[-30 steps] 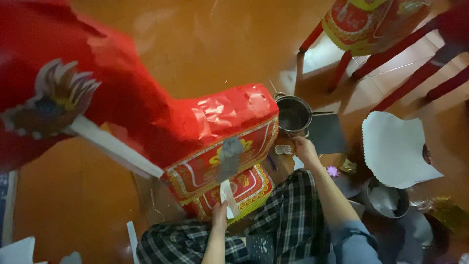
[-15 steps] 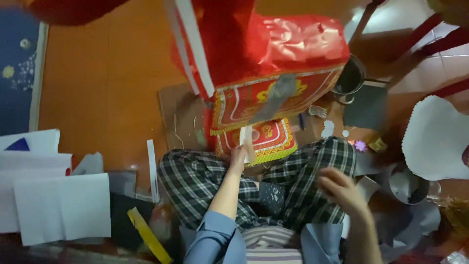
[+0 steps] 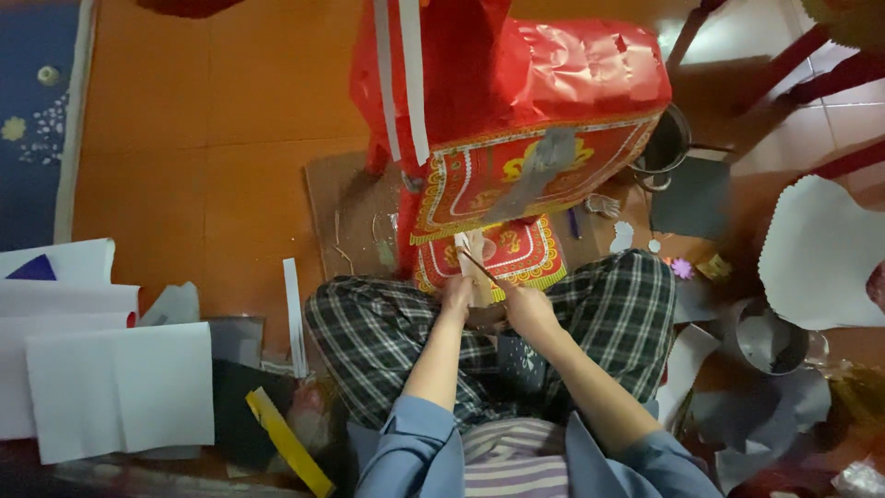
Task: Assembling a decorative red paper horse by cutting paper strips and adhering them to the frame.
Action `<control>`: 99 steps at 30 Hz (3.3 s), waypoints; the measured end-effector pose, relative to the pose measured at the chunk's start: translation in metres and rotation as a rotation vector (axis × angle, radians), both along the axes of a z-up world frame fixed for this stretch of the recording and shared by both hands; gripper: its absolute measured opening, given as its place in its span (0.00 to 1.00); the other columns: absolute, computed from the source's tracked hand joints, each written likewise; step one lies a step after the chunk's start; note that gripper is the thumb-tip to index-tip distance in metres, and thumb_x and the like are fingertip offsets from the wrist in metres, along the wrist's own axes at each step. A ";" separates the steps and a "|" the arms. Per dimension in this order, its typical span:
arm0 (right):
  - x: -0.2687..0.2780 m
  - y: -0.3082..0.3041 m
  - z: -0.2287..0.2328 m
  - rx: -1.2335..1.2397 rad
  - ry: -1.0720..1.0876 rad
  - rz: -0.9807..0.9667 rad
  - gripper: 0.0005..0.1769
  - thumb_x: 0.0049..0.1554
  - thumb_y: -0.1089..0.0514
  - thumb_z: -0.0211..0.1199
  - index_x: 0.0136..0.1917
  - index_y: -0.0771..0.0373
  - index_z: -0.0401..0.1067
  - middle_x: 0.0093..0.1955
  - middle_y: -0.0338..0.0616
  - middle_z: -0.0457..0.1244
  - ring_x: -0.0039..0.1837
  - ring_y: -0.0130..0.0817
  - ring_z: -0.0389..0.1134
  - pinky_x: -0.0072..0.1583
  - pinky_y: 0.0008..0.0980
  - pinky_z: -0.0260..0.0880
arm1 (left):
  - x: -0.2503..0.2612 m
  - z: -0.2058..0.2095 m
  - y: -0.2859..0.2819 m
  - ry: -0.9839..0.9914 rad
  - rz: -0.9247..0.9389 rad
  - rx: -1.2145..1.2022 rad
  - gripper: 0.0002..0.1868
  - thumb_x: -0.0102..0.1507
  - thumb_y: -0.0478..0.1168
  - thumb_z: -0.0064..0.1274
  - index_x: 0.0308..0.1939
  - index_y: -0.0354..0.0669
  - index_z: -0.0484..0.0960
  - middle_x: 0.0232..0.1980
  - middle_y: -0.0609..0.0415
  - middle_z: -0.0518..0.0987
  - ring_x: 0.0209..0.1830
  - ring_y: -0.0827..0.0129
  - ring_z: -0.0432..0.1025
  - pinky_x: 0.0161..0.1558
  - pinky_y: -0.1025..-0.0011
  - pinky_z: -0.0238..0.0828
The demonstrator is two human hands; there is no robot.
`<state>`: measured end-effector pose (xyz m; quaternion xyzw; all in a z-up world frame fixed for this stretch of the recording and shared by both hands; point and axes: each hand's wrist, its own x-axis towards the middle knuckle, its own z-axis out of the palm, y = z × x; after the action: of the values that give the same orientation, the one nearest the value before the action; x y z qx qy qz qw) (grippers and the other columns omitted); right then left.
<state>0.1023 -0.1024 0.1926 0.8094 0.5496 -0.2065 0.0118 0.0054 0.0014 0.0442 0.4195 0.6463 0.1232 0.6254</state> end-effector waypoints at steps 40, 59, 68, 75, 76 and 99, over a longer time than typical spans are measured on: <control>-0.016 -0.082 0.046 0.194 0.149 -0.066 0.32 0.53 0.68 0.53 0.69 0.47 0.65 0.43 0.44 0.62 0.32 0.50 0.69 0.34 0.44 0.72 | 0.004 0.044 0.019 -0.845 0.315 -0.452 0.32 0.71 0.60 0.30 0.65 0.38 0.64 0.65 0.35 0.69 0.65 0.47 0.64 0.64 0.43 0.59; 0.042 -0.121 0.085 -0.054 0.341 -0.240 0.27 0.53 0.64 0.51 0.66 0.52 0.67 0.46 0.61 0.69 0.50 0.63 0.70 0.48 0.55 0.71 | 0.001 0.013 0.005 -0.568 0.396 -0.214 0.22 0.64 0.32 0.47 0.62 0.30 0.67 0.71 0.34 0.59 0.74 0.45 0.49 0.69 0.46 0.50; 0.264 -0.030 0.061 0.252 -0.371 -0.518 0.15 0.56 0.51 0.58 0.57 0.40 0.75 0.40 0.42 0.70 0.45 0.47 0.73 0.44 0.44 0.74 | 0.000 0.041 0.000 -0.511 0.349 -0.209 0.22 0.64 0.33 0.48 0.62 0.36 0.70 0.68 0.38 0.64 0.72 0.48 0.54 0.68 0.48 0.55; 0.076 0.002 0.090 0.692 -0.429 0.397 0.16 0.49 0.59 0.60 0.52 0.51 0.73 0.41 0.44 0.62 0.43 0.43 0.63 0.44 0.46 0.63 | -0.015 0.049 -0.018 -0.709 0.323 -0.228 0.21 0.56 0.31 0.50 0.54 0.35 0.75 0.57 0.39 0.70 0.57 0.48 0.63 0.56 0.50 0.57; 0.035 -0.010 0.090 0.620 -0.070 0.607 0.16 0.50 0.54 0.60 0.53 0.53 0.72 0.48 0.38 0.65 0.50 0.42 0.66 0.50 0.48 0.65 | -0.017 0.037 -0.014 -0.714 0.272 -0.298 0.22 0.50 0.33 0.51 0.49 0.38 0.81 0.44 0.43 0.82 0.42 0.52 0.76 0.43 0.56 0.72; 0.070 0.027 0.375 0.733 0.735 0.210 0.04 0.52 0.67 0.58 0.41 0.60 0.69 0.39 0.38 0.65 0.41 0.27 0.66 0.42 0.25 0.68 | -0.125 0.467 -0.036 -0.296 -0.373 0.076 0.20 0.58 0.44 0.58 0.54 0.47 0.79 0.51 0.58 0.79 0.48 0.71 0.74 0.50 0.75 0.70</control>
<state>0.1720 -0.0756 0.5681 0.5752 0.6317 -0.2685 -0.4449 -0.1196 -0.0347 0.5113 0.5323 0.4538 0.0901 0.7089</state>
